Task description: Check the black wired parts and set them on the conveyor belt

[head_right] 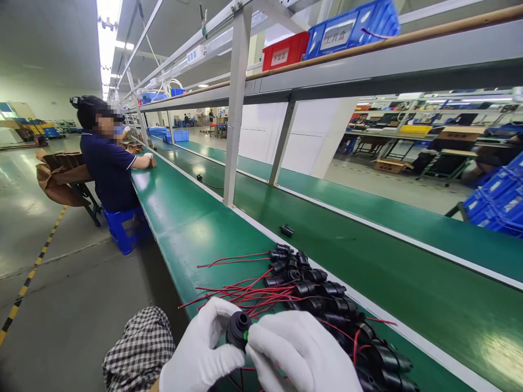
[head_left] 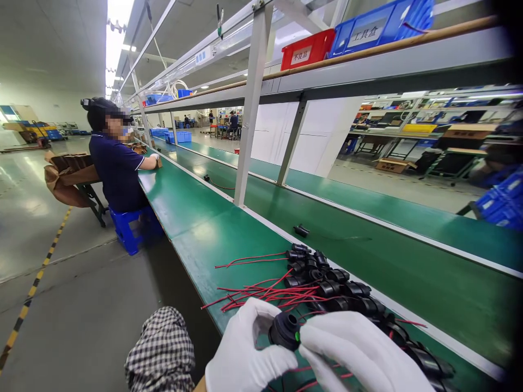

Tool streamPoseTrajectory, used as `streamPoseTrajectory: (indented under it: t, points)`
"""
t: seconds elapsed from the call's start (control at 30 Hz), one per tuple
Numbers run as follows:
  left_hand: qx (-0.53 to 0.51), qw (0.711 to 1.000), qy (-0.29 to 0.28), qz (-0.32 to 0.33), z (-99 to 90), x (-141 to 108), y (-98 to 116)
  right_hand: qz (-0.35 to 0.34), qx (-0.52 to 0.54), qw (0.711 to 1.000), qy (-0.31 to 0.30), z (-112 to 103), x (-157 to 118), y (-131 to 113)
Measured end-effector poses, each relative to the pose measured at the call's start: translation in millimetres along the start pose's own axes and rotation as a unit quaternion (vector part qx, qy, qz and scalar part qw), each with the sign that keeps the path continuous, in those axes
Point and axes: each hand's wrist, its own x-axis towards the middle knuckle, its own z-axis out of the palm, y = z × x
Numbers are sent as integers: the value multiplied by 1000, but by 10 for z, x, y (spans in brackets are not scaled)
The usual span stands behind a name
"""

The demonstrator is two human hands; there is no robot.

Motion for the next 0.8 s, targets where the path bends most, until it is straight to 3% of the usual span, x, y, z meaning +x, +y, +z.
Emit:
streamPoseTrajectory:
  t: [0.23,0.37,0.5,0.67,0.8]
  points:
    - [74,997,20,23,52,-67,73,-25,-46,998,-38,19,105,-66]
    - [-33,999,-9,16,40,-29,-82,-3,-29,997,-68,83,80,-54]
    - [-157,987,-39,24,3,45,-197,55,76,990,-106,172,50,-9]
    - [-180,982,-56,-15,10,33,-84,98,122,985,-77,315,-3,5]
    - [-219,975,-43,-20,58,9,-61,185,162,967,-67,322,31,-13]
